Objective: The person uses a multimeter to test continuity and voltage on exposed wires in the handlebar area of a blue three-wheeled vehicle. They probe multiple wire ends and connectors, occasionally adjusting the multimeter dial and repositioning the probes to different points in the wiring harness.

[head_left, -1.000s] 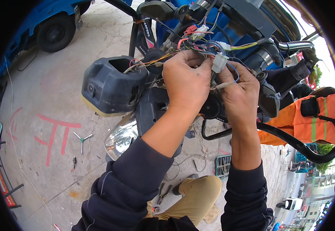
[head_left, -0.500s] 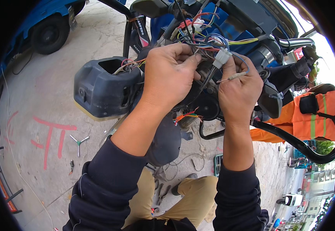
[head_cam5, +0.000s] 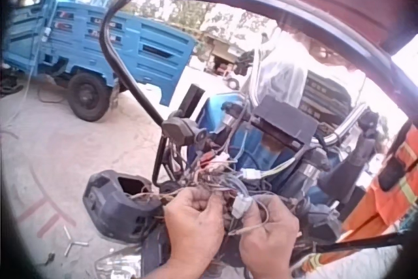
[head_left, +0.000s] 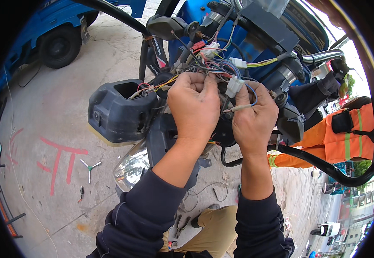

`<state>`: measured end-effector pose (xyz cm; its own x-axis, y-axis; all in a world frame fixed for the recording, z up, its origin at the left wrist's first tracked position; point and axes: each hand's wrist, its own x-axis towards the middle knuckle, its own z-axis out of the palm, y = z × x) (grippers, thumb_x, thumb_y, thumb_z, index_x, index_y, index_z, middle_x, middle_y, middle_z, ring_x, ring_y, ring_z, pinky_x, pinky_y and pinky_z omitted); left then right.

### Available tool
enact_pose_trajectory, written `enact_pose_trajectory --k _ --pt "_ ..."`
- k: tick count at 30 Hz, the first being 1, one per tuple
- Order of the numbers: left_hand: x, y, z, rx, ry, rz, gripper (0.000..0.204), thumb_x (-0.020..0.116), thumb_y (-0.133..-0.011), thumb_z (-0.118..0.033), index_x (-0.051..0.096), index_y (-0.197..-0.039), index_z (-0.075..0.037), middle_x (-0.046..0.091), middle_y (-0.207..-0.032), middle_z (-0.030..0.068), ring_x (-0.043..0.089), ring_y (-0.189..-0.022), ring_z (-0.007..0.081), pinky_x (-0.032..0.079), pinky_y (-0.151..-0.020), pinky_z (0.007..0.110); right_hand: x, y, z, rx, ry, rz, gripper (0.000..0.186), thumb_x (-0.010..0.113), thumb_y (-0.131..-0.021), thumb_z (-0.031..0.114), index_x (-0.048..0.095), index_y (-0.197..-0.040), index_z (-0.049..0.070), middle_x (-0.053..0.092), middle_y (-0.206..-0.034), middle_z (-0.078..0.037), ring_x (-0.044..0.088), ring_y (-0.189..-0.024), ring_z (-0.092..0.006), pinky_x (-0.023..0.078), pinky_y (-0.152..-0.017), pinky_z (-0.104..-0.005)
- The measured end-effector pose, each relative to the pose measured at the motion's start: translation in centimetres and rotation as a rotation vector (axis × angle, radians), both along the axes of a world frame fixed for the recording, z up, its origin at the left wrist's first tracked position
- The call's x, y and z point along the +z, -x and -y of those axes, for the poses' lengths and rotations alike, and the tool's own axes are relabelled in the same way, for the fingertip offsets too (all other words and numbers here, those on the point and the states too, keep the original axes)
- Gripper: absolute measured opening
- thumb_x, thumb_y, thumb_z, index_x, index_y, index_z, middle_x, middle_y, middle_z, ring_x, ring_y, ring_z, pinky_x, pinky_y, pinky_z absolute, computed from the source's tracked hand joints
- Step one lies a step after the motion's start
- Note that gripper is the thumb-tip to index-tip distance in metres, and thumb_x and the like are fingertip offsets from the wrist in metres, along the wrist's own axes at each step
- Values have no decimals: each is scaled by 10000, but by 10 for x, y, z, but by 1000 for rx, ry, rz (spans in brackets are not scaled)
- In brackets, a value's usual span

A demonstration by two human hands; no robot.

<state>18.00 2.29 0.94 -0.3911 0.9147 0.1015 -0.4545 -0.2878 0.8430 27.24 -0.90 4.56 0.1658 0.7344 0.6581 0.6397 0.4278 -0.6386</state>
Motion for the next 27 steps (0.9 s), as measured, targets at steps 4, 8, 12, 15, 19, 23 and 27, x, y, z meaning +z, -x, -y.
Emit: enact_pose_trajectory --k 4,8,12,15,19,23,27 --pt "10 -2 8 -78 109 205 212 734 -962 -108 658 -838 46 697 -696 92 616 -527 107 467 -481 266 1 -1 2 25 6 -7 161 691 -989 117 696 -949 -39 691 -758 -71 590 -692 -93 496 -641 -282" --pt "21 -5 14 -130 150 415 185 692 -991 -83 686 -858 46 707 -733 84 623 -567 100 461 -512 252 -1 -4 1 66 58 -75 178 703 -991 132 698 -938 -38 674 -746 -49 566 -687 -78 488 -631 -272" --pt "24 -14 15 -151 158 591 190 688 -1009 -116 731 -926 49 710 -775 43 611 -653 74 445 -575 234 -1 -4 2 79 44 -50 176 709 -990 130 700 -935 -38 663 -735 -35 555 -686 -74 483 -626 -265" --pt "22 -23 13 -116 115 702 201 706 -1007 -145 755 -983 48 710 -800 19 593 -691 66 432 -596 225 -1 -2 3 80 46 -53 169 712 -988 124 704 -940 -38 658 -727 -28 546 -679 -71 472 -617 -259" --pt "17 -32 13 -39 63 689 204 722 -995 -127 765 -1065 60 722 -842 19 578 -700 60 433 -601 220 0 -5 3 108 53 -42 157 718 -982 119 712 -953 -35 657 -724 -18 519 -662 -56 444 -597 -246" --pt "14 -36 14 43 20 608 216 728 -980 -88 758 -1116 77 741 -890 38 600 -724 64 463 -630 220 -4 -8 3 125 85 -96 154 724 -978 116 717 -962 -37 662 -728 -12 498 -652 -46 427 -587 -240" --pt "12 -37 11 65 47 561 203 724 -970 -67 759 -1098 87 754 -911 54 633 -749 83 495 -662 231 -6 -11 2 163 96 -131 160 724 -982 117 718 -965 -42 668 -738 -9 511 -661 -48 433 -594 -238"
